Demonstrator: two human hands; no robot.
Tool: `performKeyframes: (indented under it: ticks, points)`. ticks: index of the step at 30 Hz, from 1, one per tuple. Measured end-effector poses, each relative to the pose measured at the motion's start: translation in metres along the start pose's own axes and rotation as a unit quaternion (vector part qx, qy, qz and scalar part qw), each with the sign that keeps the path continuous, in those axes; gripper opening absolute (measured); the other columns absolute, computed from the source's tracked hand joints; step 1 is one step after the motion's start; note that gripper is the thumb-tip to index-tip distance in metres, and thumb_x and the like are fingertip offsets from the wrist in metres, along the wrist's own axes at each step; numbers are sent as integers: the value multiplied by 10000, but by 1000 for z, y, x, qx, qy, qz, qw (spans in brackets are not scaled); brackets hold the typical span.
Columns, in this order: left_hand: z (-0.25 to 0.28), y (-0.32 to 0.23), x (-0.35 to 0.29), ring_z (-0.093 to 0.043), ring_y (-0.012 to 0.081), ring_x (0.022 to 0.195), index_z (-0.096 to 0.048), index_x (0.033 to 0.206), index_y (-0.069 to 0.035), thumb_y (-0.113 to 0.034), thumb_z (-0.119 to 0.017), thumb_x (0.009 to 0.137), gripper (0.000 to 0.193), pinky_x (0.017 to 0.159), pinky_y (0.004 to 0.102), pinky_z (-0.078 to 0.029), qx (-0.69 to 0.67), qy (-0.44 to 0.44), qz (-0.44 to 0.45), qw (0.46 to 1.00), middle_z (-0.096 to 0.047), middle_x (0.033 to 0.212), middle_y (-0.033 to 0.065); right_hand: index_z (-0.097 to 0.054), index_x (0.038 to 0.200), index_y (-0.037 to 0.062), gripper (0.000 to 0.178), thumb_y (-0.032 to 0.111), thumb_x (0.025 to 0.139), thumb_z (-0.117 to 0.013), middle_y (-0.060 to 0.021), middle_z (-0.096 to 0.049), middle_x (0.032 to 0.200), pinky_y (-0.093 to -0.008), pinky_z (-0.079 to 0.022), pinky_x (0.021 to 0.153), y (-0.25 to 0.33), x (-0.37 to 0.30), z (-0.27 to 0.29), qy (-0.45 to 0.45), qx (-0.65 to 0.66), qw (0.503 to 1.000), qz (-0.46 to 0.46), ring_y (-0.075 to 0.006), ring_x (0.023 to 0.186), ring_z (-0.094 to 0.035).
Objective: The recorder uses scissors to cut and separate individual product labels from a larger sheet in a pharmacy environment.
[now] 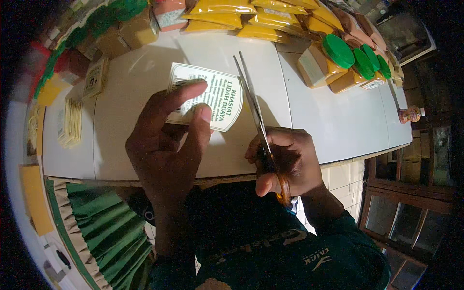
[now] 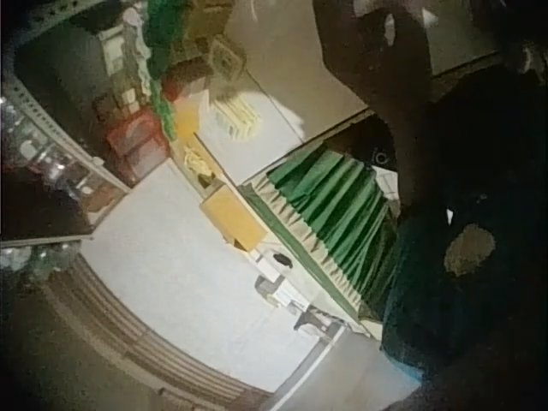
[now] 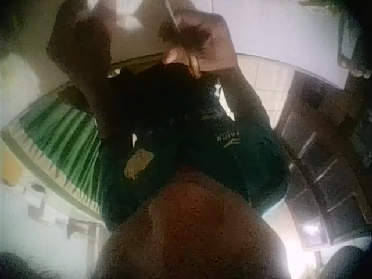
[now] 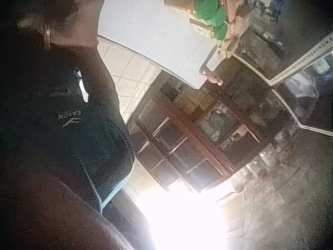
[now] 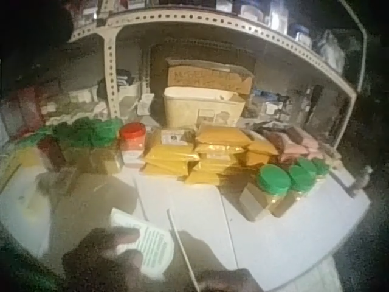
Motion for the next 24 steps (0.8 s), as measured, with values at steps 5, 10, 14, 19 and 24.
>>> performKeyframes:
  ticks: [5, 10, 14, 19, 24]
  points:
    - [-2, -5, -2, -613, 159, 944, -643, 1040, -31, 78, -612, 796, 269, 748, 252, -547, 2, 0, -9, 1000, -607, 1036, 95, -610, 807, -13, 716, 630, 544, -785, -21, -577, 674, -213, -377, 473, 1, 0, 3, 5, -30, 998, 47, -79, 526, -537]
    - [-3, -5, -3, -611, 168, 947, -642, 1040, -36, 83, -614, 791, 277, 739, 260, -558, 18, -15, -25, 999, -604, 1038, 100, -601, 809, -11, 758, 679, 537, -759, -23, -576, 674, -212, -417, 481, 4, 0, 1, 21, -11, 1000, 16, -98, 536, -574]
    - [4, -7, 6, -634, 198, 892, -658, 1035, -52, 64, -636, 776, 285, 722, 270, -568, 124, -88, -118, 981, -617, 981, 115, -593, 807, -13, 769, 676, 518, -775, -26, -567, 669, -215, -428, 477, 2, -3, 2, -7, 64, 998, -16, -105, 532, -580]
    - [1, -17, 0, -653, 228, 822, -681, 1027, -79, 44, -653, 763, 293, 653, 293, -565, 271, -148, -220, 925, -629, 917, 121, -573, 787, -18, 769, 665, 512, -792, -32, -553, 662, -205, -412, 479, 6, -1, -2, 10, 33, 999, -13, -102, 529, -570]
    - [2, -16, 3, -648, 199, 782, -688, 1026, -93, 43, -665, 754, 306, 606, 287, -551, 285, -187, -232, 911, -633, 914, 111, -563, 774, -25, 753, 657, 545, -785, -33, -544, 664, -205, -409, 477, 5, -1, 2, 3, 13, 1000, 5, -98, 530, -566]
Point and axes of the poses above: each hand's wrist, its own x-axis towards the middle knuckle, its own z-axis out of the back of the hand, y = z × x, the point moved 5 cm from there along x, towards the middle knuckle
